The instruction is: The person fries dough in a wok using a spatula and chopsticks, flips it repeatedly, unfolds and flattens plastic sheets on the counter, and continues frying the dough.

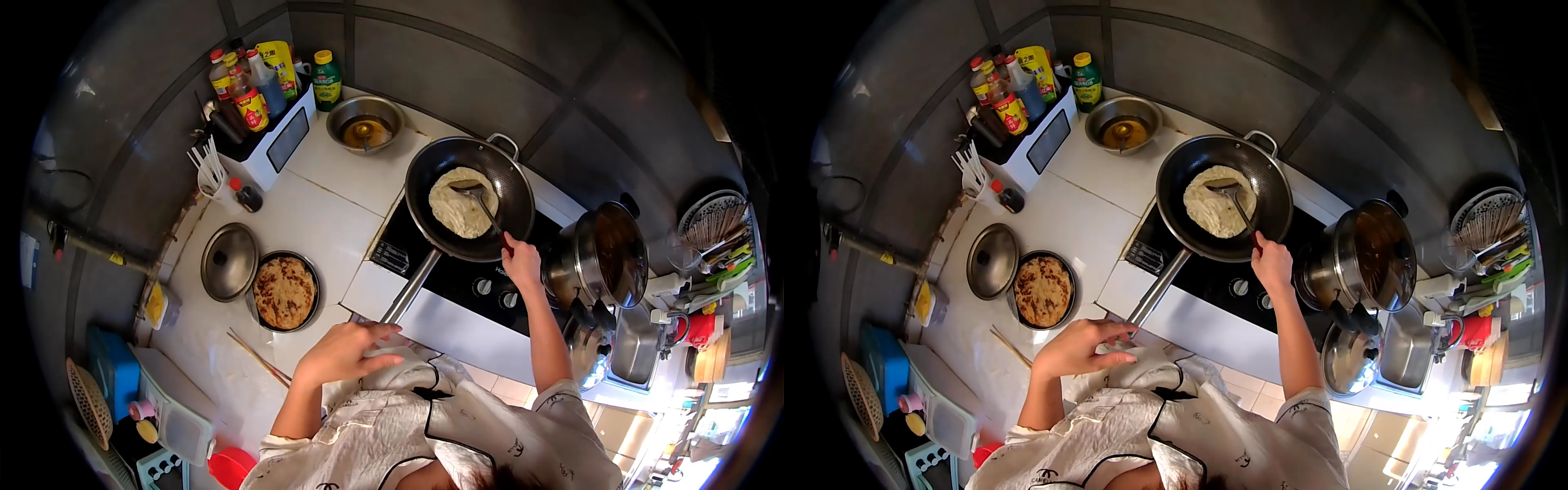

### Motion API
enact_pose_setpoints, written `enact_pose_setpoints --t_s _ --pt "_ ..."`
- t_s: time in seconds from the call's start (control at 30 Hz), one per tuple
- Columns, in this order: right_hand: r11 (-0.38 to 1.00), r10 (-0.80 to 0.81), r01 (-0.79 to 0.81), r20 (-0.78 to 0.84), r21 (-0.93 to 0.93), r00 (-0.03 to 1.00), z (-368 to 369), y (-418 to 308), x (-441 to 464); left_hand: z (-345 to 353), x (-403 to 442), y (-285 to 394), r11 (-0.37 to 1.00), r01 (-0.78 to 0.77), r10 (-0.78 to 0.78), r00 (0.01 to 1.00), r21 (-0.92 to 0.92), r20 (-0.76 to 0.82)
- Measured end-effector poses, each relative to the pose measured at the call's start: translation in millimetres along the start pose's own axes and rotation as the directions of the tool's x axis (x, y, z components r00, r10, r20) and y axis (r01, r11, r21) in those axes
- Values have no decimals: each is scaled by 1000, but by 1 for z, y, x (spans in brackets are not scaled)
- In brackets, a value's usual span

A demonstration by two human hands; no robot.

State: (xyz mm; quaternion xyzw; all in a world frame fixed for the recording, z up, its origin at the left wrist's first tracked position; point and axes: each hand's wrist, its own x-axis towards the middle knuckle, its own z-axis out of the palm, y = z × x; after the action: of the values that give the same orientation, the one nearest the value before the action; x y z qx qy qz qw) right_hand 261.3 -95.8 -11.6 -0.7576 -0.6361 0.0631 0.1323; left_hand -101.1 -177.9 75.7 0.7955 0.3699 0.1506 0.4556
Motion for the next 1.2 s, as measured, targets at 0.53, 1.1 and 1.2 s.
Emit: enact_pose_setpoints --t_s 0.53,1.1,1.2 --pt "997 -60 59 30 58 998 -10 -35 -14 2 6 -6 1000 12 -13 999 25 34" --pt "931 34 -65 92 360 995 -33 -24 -42 8 2 -15 1000 18 -18 1000 -14 22" --pt "946 65 -79 55 313 996 -42 -11 -49 8 0 -15 1000 26 -26 1000 -15 9"
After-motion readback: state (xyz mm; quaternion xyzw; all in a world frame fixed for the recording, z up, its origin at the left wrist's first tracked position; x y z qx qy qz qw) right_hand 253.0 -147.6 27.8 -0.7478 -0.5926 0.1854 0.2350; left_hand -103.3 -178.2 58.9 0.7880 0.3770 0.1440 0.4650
